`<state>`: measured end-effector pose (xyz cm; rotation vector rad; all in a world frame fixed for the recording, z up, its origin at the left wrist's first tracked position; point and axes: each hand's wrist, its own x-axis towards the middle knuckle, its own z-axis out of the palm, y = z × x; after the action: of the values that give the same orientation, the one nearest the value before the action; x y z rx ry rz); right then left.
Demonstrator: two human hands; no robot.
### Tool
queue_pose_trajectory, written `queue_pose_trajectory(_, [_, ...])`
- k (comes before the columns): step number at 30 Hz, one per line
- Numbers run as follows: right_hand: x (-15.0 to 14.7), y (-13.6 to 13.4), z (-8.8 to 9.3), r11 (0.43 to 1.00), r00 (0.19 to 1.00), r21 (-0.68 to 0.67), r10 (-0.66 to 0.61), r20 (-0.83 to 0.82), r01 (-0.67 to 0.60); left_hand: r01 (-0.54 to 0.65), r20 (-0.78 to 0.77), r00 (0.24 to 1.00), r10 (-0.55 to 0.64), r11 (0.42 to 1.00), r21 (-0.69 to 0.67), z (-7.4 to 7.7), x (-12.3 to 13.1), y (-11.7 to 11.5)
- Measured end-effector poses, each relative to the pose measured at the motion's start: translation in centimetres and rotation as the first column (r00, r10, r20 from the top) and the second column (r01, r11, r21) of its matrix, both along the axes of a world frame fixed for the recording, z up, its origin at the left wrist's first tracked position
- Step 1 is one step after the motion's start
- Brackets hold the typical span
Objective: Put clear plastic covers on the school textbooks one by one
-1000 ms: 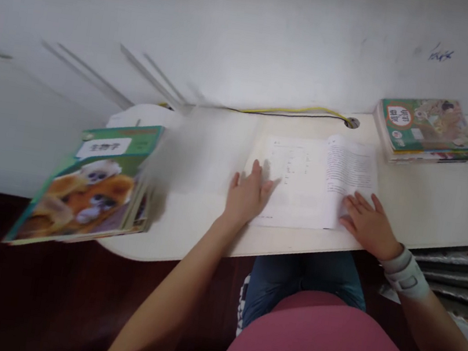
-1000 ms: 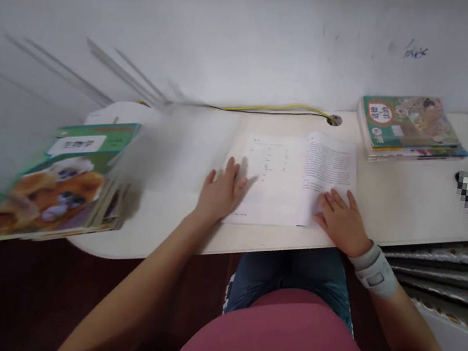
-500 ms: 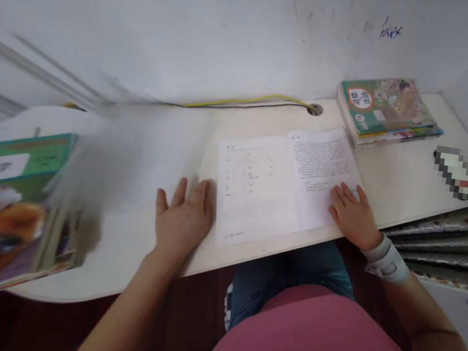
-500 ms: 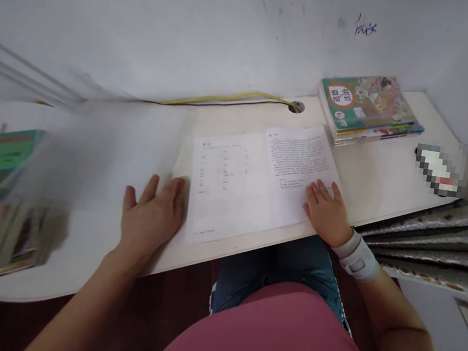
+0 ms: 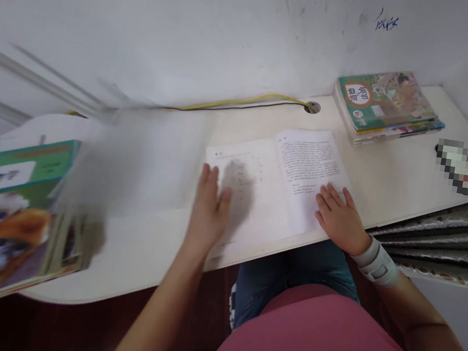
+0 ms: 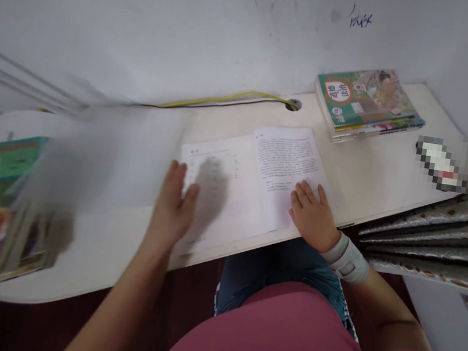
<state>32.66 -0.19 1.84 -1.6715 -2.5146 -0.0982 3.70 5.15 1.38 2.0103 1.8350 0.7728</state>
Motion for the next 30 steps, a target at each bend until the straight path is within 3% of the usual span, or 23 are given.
queue_pose_trajectory(3, [-0.1, 0.2, 0.1, 1.0, 1.0, -0.007, -0.007, 0.006, 0.007, 0.014, -0.037, 0.999, -0.017, 0.996, -0.087, -1.5, 1.7, 0.1])
queue_pose_trajectory(7, [0.5, 0.0, -0.2, 0.999, 0.999, -0.002, -0.033, -0.015, 0.033, 0.017, -0.185, 0.982, -0.027, 0.998, -0.055, -2.5, 0.6, -0.4])
queue_pose_trajectory(12, [1.0, -0.2, -0.6, 0.999, 0.999, 0.02, -0.038, -0.039, 0.039, 0.075, -0.191, 0.978, -0.077, 0.997, -0.021, -2.3, -1.6, -0.7])
queue_pose_trajectory(20, [1.1, -0.3, -0.6, 0.999, 0.999, 0.008, -0.047, -0.013, 0.047, 0.037, -0.14, 0.989, -0.035, 0.999, 0.016, -3.0, -2.0, -0.7])
queue_pose_trajectory(26, [1.9, -0.2, 0.0, 0.995, 0.995, -0.021, -0.1, -0.002, 0.1, -0.019, -0.117, 0.993, 0.008, 0.996, -0.087, -2.1, -2.1, -0.6])
queue_pose_trajectory(30, [0.3, -0.2, 0.3, 0.994, 0.995, -0.046, -0.097, -0.019, 0.096, -0.022, -0.121, 0.993, 0.008, 0.993, -0.114, -1.8, -2.1, -0.8])
